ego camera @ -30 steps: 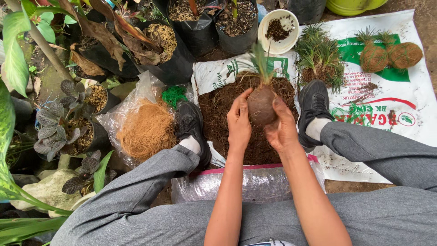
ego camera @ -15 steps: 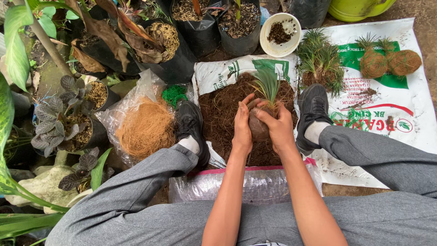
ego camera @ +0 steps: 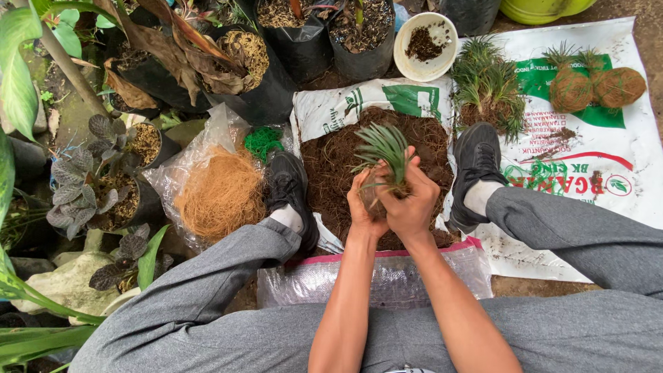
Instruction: The person sits on the ground and wraps a small plant with a fibrous material, then secures it with green string. The person handles the plant, fibrous material, and string by hand.
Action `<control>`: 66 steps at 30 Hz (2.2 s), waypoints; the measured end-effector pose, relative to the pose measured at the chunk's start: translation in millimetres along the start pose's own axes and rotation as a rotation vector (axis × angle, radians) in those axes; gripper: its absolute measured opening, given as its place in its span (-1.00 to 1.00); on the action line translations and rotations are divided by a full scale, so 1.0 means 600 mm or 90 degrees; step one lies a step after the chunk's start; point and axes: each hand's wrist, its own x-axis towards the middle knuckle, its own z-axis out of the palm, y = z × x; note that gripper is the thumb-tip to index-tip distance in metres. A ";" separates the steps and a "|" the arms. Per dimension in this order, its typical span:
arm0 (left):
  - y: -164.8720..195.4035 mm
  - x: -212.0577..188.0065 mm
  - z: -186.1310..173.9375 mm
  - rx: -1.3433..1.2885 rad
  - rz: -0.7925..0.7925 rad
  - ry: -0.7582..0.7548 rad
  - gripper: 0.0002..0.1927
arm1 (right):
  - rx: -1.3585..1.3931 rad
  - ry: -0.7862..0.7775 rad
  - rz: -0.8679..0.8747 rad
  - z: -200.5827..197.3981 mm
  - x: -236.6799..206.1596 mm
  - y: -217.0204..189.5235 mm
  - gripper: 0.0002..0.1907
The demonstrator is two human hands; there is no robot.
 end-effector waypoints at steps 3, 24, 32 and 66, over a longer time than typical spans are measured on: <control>0.003 0.003 0.025 0.049 0.026 0.060 -0.38 | 0.163 0.038 0.038 -0.004 0.003 0.012 -0.84; -0.042 0.018 0.020 0.106 0.145 0.145 -0.42 | 0.002 0.130 -0.040 -0.012 0.016 -0.005 -0.75; -0.028 0.022 -0.011 0.049 0.155 0.175 -0.45 | -0.081 0.018 -0.113 -0.007 0.019 -0.009 -0.57; 0.029 0.017 -0.023 0.205 -0.103 0.316 -0.36 | 0.162 -0.210 0.116 -0.020 0.030 0.056 -0.31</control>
